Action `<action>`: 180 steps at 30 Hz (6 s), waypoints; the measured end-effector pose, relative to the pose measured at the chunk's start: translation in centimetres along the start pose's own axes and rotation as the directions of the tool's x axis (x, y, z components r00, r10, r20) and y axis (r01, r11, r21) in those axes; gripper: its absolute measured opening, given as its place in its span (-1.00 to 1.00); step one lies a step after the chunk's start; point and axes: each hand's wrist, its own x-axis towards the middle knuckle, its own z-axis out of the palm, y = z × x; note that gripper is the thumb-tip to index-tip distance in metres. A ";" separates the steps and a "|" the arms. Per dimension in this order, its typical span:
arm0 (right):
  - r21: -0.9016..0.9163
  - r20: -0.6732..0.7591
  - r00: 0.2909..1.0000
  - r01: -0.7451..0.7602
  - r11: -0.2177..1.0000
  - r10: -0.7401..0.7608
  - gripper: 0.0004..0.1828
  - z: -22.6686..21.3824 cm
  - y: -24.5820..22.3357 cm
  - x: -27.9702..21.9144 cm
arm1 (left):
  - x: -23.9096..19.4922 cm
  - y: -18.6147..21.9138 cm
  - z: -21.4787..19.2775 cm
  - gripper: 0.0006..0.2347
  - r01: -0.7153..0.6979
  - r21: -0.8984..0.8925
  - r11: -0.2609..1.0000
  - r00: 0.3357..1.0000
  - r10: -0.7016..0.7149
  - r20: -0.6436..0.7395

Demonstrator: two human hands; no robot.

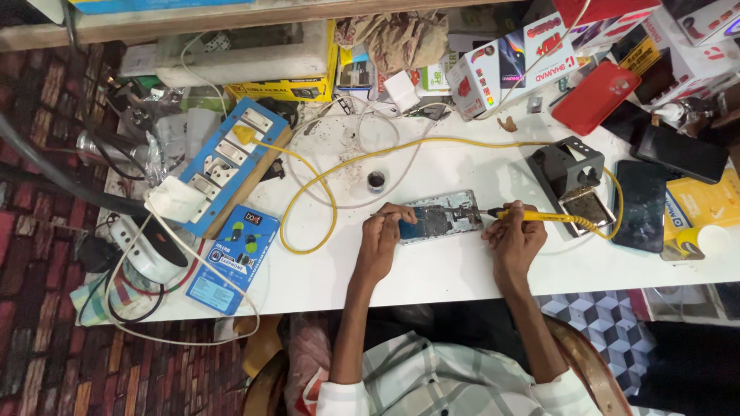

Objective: The person uses a soldering iron and tweezers to work on a small electronic circuit board placed on a white workbench. They repeatedly apply heat and manipulate components on the board while seated at a cluttered electronics repair station.

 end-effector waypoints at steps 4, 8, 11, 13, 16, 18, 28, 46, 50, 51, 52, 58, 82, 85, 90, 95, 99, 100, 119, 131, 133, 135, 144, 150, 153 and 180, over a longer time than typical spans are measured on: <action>0.000 -0.011 1.000 -0.008 1.000 0.008 -0.66 0.2 -0.3 0.0 | 0.1 0.1 0.0 -0.74 0.013 0.011 1.000 1.000 -0.013 -0.006; -0.051 0.001 1.000 -0.005 0.999 0.006 -0.65 0.3 -0.5 -0.1 | 0.1 0.1 0.0 -0.75 0.038 -0.043 0.998 0.999 -0.038 0.008; -0.044 0.015 1.000 0.002 0.999 -0.002 -0.65 0.4 -0.6 -0.1 | 0.2 0.0 0.0 -0.75 0.037 -0.032 0.999 0.999 -0.037 0.006; -0.027 -0.001 1.000 -0.017 0.999 0.017 -0.65 0.4 -0.7 -0.2 | 0.2 0.0 -0.1 -0.75 -0.001 -0.011 1.000 1.000 0.001 0.012; -0.002 -0.047 0.997 -0.059 0.998 0.059 -0.67 0.4 -0.6 -0.2 | 0.1 0.1 -0.1 -0.73 0.003 -0.029 1.000 1.000 -0.003 0.007; 0.022 -0.050 0.998 -0.046 0.999 0.047 -0.68 0.3 -0.5 -0.1 | 0.1 0.1 0.0 -0.73 0.031 -0.045 0.999 1.000 -0.030 0.009; 0.014 -0.030 0.999 -0.010 1.000 0.010 -0.68 0.0 -0.1 -0.2 | 0.1 0.2 0.0 -0.72 0.042 -0.008 0.999 0.999 -0.042 0.004; -0.012 -0.036 0.999 -0.029 1.000 0.029 -0.70 0.2 -0.4 0.0 | 0.3 0.4 0.0 -0.73 -0.009 0.003 1.000 1.000 0.009 0.006; -0.029 -0.028 0.999 -0.033 0.999 0.032 -0.69 0.3 -0.5 0.1 | 0.3 0.5 -0.1 -0.72 0.006 0.010 1.000 1.000 -0.006 0.001; -0.035 -0.027 0.999 -0.032 0.999 0.031 -0.69 0.3 -0.5 0.1 | 0.4 0.5 0.0 -0.73 0.017 0.005 1.000 1.000 -0.017 0.001; -0.045 -0.022 0.999 -0.026 0.999 0.025 -0.68 0.2 -0.5 0.1 | 0.4 0.5 0.0 -0.73 0.027 0.000 1.000 1.000 -0.027 0.001; -0.062 -0.018 1.000 -0.018 0.998 0.017 -0.66 0.4 -0.7 0.0 | 0.4 0.5 0.0 -0.73 0.012 -0.003 1.000 1.000 -0.012 0.003; 0.094 -0.065 0.993 -0.093 0.991 0.099 -0.74 -0.9 -0.1 0.0 | -0.2 -0.3 -0.1 -0.74 0.024 0.000 1.000 1.000 -0.024 -0.018; 0.113 -0.110 0.978 -0.165 0.980 0.177 -0.78 -1.9 -0.8 0.3 | 0.3 -0.1 0.0 -0.77 0.005 -0.032 0.999 1.000 -0.005 -0.019; 0.099 -0.088 0.976 -0.192 0.976 0.201 -0.78 -3.1 -0.3 0.0 | 0.3 -0.2 0.0 -0.75 0.033 -0.030 0.999 0.999 -0.034 -0.015; 0.081 0.030 0.995 -0.095 0.992 0.093 -0.78 -2.8 0.4 0.0 | 0.3 0.0 0.0 -0.74 0.061 -0.052 0.997 0.998 -0.061 -0.007; 0.088 0.062 0.996 -0.061 0.994 0.056 -0.79 -2.7 0.5 0.1 | 0.2 -0.1 0.1 -0.71 0.057 -0.044 0.997 0.998 -0.058 -0.016; 0.080 0.059 0.996 -0.067 0.995 0.062 -0.79 -2.6 0.5 0.1 | 0.3 -0.1 0.1 -0.71 0.044 -0.041 0.998 0.999 -0.045 -0.024; 0.042 0.076 0.997 -0.008 0.999 0.005 -0.91 -2.7 -0.2 -0.3 | 0.3 -1.3 0.1 -0.74 0.055 -0.091 0.994 0.997 -0.059 -0.043; 0.059 0.035 0.997 -0.071 0.996 0.069 -0.88 -2.1 -1.2 -0.6 | 0.3 -0.8 0.0 -0.69 0.020 -0.041 0.999 0.999 -0.021 -0.041; 0.043 0.037 0.993 -0.117 0.992 0.116 -0.87 -2.0 -1.7 -0.5 | 0.4 -0.6 0.0 -0.69 0.027 -0.041 0.999 0.999 -0.028 -0.036; 0.006 0.036 0.978 -0.206 0.979 0.206 -0.87 -2.5 -2.3 -0.3 | 0.2 -0.6 0.1 -0.69 0.044 -0.050 0.998 0.998 -0.046 -0.038; -0.147 0.116 0.991 -0.054 0.988 0.071 -0.84 -4.1 -2.4 -0.2 | 0.3 -0.3 0.2 -0.67 0.064 -0.053 0.997 0.997 -0.066 -0.035; 0.022 0.208 0.978 -0.011 1.000 0.006 -0.85 -4.9 -0.8 -0.1 | 0.3 -0.2 -0.1 -0.65 0.044 -0.026 0.999 0.999 -0.044 -0.031; 0.110 0.201 0.980 -0.039 0.993 0.017 -0.86 -5.4 -0.4 0.1 | 0.3 -0.3 0.1 -0.66 0.047 -0.026 0.999 0.998 -0.048 -0.030; 0.116 0.165 0.986 -0.022 0.993 0.002 -0.89 -4.8 -0.5 0.0 | 0.3 -0.5 -0.1 -0.64 0.076 -0.040 0.996 0.997 -0.077 -0.028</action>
